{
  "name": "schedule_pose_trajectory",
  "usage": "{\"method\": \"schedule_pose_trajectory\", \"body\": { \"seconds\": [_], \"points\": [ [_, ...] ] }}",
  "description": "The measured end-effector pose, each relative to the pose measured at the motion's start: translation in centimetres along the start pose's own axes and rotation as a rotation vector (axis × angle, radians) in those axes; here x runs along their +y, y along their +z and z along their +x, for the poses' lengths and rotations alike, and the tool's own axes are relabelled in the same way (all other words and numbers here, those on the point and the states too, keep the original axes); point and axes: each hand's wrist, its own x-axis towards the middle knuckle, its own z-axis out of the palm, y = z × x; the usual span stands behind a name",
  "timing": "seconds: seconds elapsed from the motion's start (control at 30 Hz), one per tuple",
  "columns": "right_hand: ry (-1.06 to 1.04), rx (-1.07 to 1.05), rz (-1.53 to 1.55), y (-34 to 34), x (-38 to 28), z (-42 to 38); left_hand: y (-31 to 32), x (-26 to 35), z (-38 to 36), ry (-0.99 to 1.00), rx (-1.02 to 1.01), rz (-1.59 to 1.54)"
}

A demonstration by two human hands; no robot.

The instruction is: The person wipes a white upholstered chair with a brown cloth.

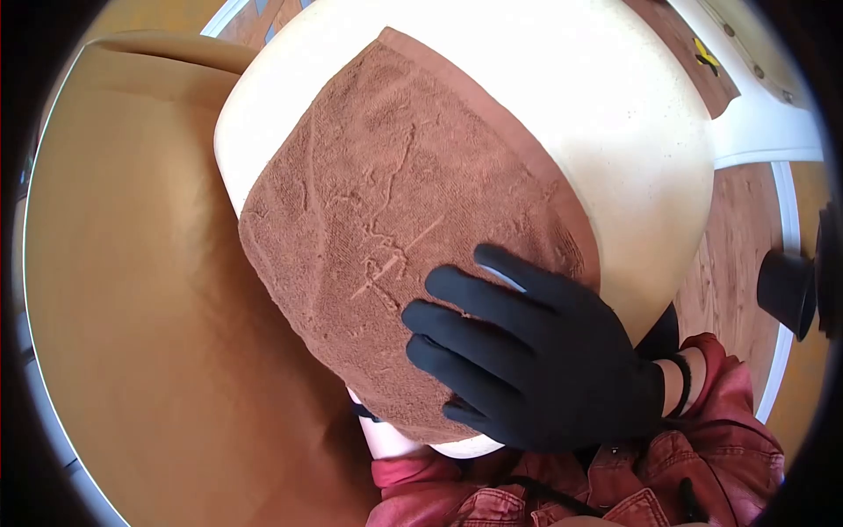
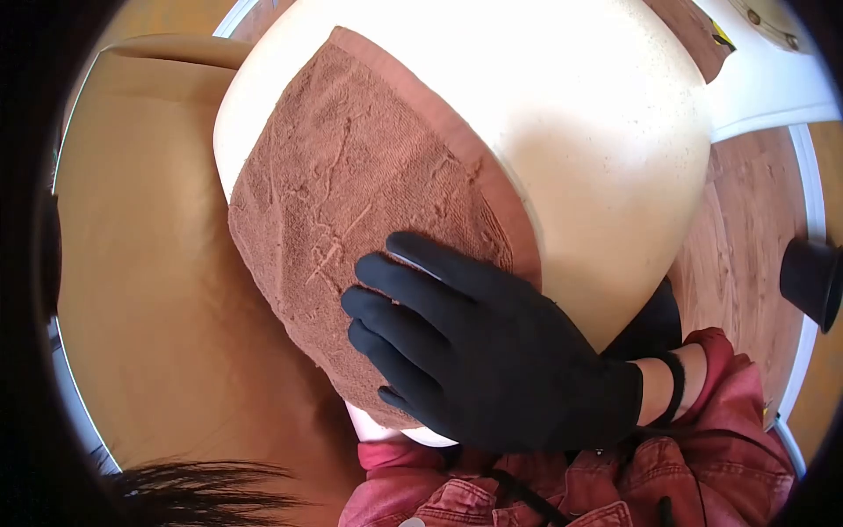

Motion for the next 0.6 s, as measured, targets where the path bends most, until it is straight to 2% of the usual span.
{"method": "schedule_pose_trajectory", "body": {
  "seconds": [0.13,0.2,0.27,0.33,0.4,0.43,0.53,0.57,0.6],
  "points": [
    [-0.011,-0.035,0.103,-1.5,1.0,-0.3,-0.1,-1.0,-0.8,-0.021,0.041,-0.001],
    [0.090,-0.127,-0.080,-4.0,2.7,0.0,-0.7,-1.1,-2.5,-0.069,0.079,0.004],
    [0.274,-0.014,-0.302,-6.1,4.5,-0.6,-1.2,-0.8,-5.3,-0.142,0.122,0.004],
    [0.277,0.045,-0.530,-8.2,8.8,-2.4,-1.3,0.0,-7.9,-0.201,0.161,-0.004],
    [0.807,0.065,-0.268,-11.1,11.8,-8.0,-1.1,1.4,-10.1,-0.248,0.185,-0.004],
    [0.811,0.047,-0.268,-11.7,12.0,-8.4,-0.7,2.2,-10.2,-0.263,0.192,-0.009],
    [0.698,-0.115,-0.646,-13.7,12.0,-9.2,1.3,4.2,-9.0,-0.262,0.137,0.055],
    [0.717,-0.138,-0.644,-14.5,12.0,-9.3,2.0,4.6,-9.8,-0.291,0.133,0.055],
    [0.563,-0.280,-0.887,-15.1,12.1,-9.0,2.8,5.0,-10.6,-0.275,0.162,0.046]
  ]
}}
